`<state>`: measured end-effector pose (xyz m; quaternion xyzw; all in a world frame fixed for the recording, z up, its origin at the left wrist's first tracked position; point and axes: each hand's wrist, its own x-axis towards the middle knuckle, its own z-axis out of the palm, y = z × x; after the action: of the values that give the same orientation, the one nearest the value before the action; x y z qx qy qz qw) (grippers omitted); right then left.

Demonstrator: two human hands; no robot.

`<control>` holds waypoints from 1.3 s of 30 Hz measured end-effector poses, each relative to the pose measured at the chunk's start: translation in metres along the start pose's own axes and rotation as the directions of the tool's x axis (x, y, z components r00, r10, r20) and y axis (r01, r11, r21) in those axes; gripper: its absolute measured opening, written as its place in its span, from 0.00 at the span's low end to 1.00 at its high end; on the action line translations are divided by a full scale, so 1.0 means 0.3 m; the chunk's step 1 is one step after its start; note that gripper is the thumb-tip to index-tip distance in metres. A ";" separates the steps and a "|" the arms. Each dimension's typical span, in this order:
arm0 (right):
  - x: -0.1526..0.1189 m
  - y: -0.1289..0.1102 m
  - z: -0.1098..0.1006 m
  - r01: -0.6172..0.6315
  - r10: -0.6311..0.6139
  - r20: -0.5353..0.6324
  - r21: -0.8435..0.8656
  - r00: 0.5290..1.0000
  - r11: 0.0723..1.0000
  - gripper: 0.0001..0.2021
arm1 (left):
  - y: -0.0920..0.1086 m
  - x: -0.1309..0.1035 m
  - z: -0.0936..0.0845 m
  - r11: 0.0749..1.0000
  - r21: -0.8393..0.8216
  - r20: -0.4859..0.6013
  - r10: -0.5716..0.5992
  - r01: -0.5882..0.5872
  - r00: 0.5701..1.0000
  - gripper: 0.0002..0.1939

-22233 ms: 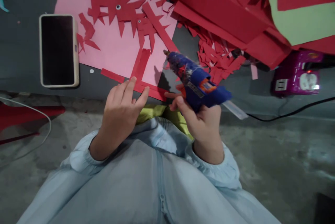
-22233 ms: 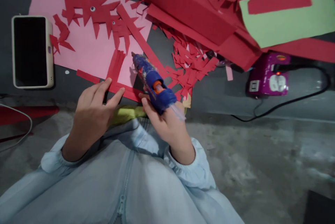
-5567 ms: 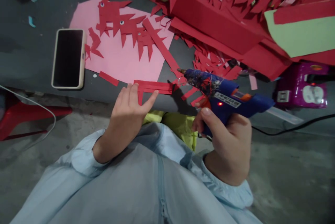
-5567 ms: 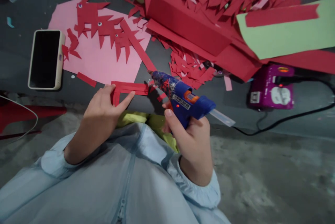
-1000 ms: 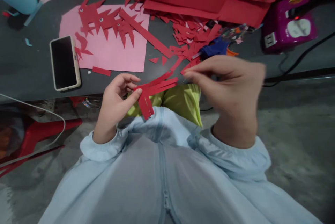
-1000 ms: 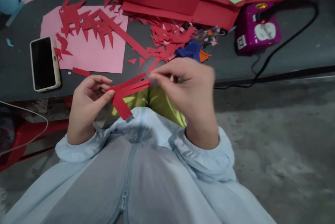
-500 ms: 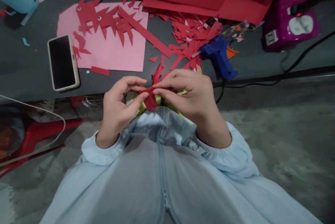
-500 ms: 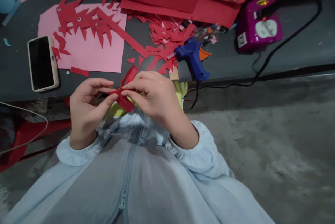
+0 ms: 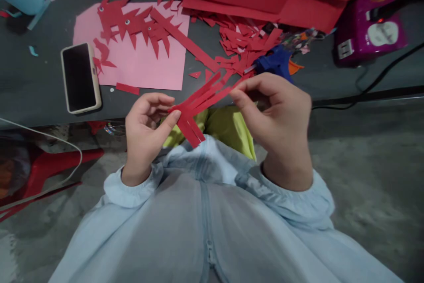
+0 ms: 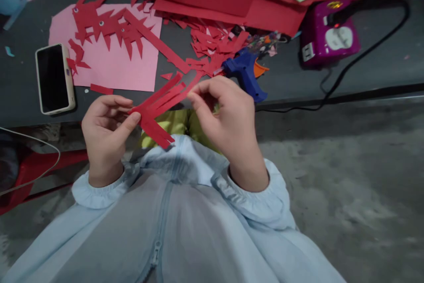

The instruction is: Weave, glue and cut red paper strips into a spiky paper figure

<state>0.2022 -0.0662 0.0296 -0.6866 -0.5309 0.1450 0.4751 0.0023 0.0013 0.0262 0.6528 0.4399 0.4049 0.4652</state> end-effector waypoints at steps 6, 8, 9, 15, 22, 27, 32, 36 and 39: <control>-0.045 0.004 0.044 -0.172 0.157 0.089 0.210 0.984 0.962 0.03 | -0.035 0.016 0.013 0.998 -0.060 -0.070 0.003 -0.007 0.998 0.12; -0.053 0.000 0.072 -0.223 0.181 0.166 0.294 0.970 0.929 0.02 | -0.036 0.011 0.020 0.999 -0.053 -0.067 0.000 -0.003 0.998 0.12; -0.054 -0.003 0.085 -0.243 0.187 0.191 0.337 0.964 0.909 0.02 | -0.034 0.006 0.024 0.999 -0.051 -0.062 0.003 -0.006 0.998 0.12; -0.043 -0.018 0.119 -0.240 0.162 0.234 0.354 0.958 0.904 0.07 | -0.015 -0.015 0.043 0.999 -0.032 0.006 -0.043 0.043 0.999 0.12; -0.009 0.036 0.030 -0.210 0.225 -0.022 0.279 0.974 0.937 0.04 | -0.028 0.012 0.013 0.999 -0.038 -0.059 -0.017 0.015 0.998 0.13; 0.031 0.103 -0.067 -0.100 0.204 -0.425 0.253 0.882 0.962 0.01 | -0.047 0.018 -0.009 0.999 -0.036 -0.073 -0.005 0.003 0.997 0.13; 0.033 0.119 -0.098 -0.060 0.182 -0.521 0.242 0.834 0.968 0.02 | -0.047 0.015 -0.011 1.000 0.003 -0.043 -0.021 0.021 0.999 0.14; 0.013 0.102 -0.090 -0.166 0.217 -0.317 0.181 0.923 0.970 0.03 | -0.050 0.017 -0.012 0.999 -0.003 -0.031 -0.037 0.037 0.999 0.14; 0.009 0.078 -0.068 -0.176 0.216 -0.179 0.214 0.960 0.961 0.04 | -0.049 0.017 -0.012 0.999 -0.009 -0.018 -0.031 0.031 0.999 0.14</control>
<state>0.2315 -0.0738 0.0219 -0.6971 -0.3923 0.1730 0.5746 -0.0027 0.0097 0.0135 0.6401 0.4525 0.4056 0.4701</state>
